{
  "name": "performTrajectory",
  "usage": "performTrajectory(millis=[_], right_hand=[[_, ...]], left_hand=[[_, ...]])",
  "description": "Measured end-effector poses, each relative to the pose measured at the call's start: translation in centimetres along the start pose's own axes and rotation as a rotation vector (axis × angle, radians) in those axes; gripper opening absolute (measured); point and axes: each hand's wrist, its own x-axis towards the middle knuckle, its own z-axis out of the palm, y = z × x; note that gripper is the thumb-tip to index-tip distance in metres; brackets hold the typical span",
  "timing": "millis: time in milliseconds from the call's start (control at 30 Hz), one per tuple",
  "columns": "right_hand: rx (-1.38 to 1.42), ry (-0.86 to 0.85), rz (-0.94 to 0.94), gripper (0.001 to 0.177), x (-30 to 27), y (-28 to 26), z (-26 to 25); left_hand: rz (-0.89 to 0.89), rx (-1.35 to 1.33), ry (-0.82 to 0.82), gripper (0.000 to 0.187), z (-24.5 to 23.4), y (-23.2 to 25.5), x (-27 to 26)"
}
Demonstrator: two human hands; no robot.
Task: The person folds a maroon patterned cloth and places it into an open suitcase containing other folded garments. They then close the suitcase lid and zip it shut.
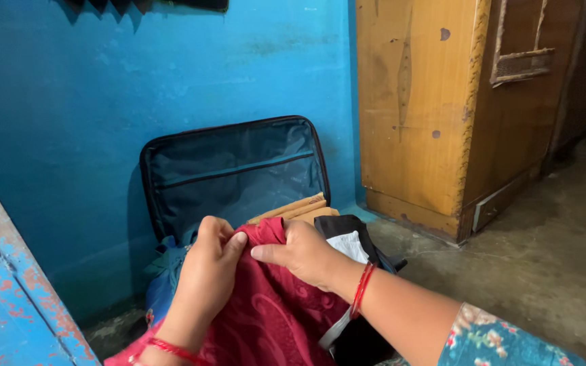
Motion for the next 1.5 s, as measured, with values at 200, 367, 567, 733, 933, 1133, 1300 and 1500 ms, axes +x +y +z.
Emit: performTrajectory(millis=[200, 367, 567, 733, 933, 1133, 1300, 1500], right_hand=[[0.072, 0.067, -0.131, 0.015, 1.1, 0.8, -1.3], [0.057, 0.267, -0.039, 0.017, 1.7, 1.0, -4.9], [-0.349, 0.358, 0.136, 0.052, 1.7, 3.1, -7.2], [-0.335, 0.404, 0.132, 0.070, -0.4, 4.0, -6.8], [0.054, -0.035, 0.615, 0.074, -3.3, 6.1, -6.1], [0.481, -0.033, 0.530, 0.078, -5.4, 7.8, -7.7], [0.602, 0.023, 0.472, 0.080, -7.6, 8.2, -8.9], [0.644, -0.002, 0.391, 0.084, -6.2, 8.1, -8.3]], left_hand=[[-0.312, -0.446, -0.619, 0.071, -3.8, -1.2, -0.7], [-0.447, -0.616, -1.017, 0.077, -5.9, -3.2, -1.8], [-0.386, -0.923, -0.860, 0.055, -3.7, -4.8, 0.0], [-0.424, -1.066, -0.557, 0.046, -1.6, -4.9, 2.1], [-0.496, -1.246, -0.470, 0.031, 0.3, -0.6, 5.7], [-0.456, -1.079, -0.584, 0.053, 9.3, 4.9, 4.4], [0.237, -0.494, -0.648, 0.055, 11.9, 5.0, 0.7], [0.319, 0.108, 0.079, 0.049, 11.6, 1.0, -4.2]])
